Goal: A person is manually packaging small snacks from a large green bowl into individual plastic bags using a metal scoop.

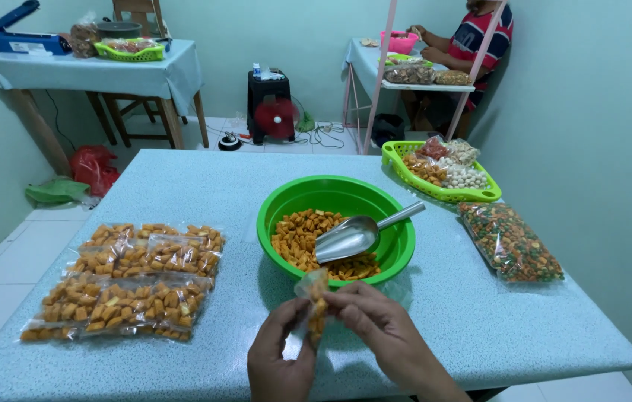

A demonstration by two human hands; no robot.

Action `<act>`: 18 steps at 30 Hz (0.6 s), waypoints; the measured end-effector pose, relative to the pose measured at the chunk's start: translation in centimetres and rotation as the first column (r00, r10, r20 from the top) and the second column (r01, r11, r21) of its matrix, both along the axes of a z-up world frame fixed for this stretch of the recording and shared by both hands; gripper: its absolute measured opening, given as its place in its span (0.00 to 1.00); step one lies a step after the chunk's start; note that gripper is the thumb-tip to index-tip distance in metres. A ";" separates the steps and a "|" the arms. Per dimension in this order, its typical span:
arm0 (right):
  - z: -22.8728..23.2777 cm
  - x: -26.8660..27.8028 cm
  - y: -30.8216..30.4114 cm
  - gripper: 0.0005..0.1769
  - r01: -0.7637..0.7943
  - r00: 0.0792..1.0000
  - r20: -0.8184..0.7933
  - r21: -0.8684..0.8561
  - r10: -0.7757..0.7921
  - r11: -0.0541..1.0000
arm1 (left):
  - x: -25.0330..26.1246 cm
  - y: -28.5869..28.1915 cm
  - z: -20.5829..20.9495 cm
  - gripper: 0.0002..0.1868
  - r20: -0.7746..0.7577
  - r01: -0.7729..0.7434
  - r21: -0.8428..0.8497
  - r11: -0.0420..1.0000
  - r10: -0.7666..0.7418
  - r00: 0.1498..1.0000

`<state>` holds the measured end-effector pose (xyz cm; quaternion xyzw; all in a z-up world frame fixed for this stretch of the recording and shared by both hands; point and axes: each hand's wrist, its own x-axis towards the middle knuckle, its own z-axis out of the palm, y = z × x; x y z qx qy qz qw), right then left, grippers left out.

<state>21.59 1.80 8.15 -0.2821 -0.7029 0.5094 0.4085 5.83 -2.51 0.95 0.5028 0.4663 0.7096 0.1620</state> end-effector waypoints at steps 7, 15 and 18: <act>1.4 -0.4 -0.3 0.25 0.284 0.933 0.181 0.156 -0.310 0.946 | -3.2 1.2 -1.0 0.29 0.811 0.389 -0.042 0.920 -0.196 0.551; 1.0 -0.7 -2.4 0.41 0.323 0.935 0.186 -0.100 -0.301 0.941 | -3.3 -0.6 -0.7 0.29 0.905 0.514 -0.112 0.851 -0.127 0.407; -1.6 -0.8 -1.5 0.19 0.081 0.996 -0.023 -0.232 -0.088 0.969 | -2.8 -1.2 -1.1 0.26 0.836 0.583 -0.032 0.812 -0.298 0.461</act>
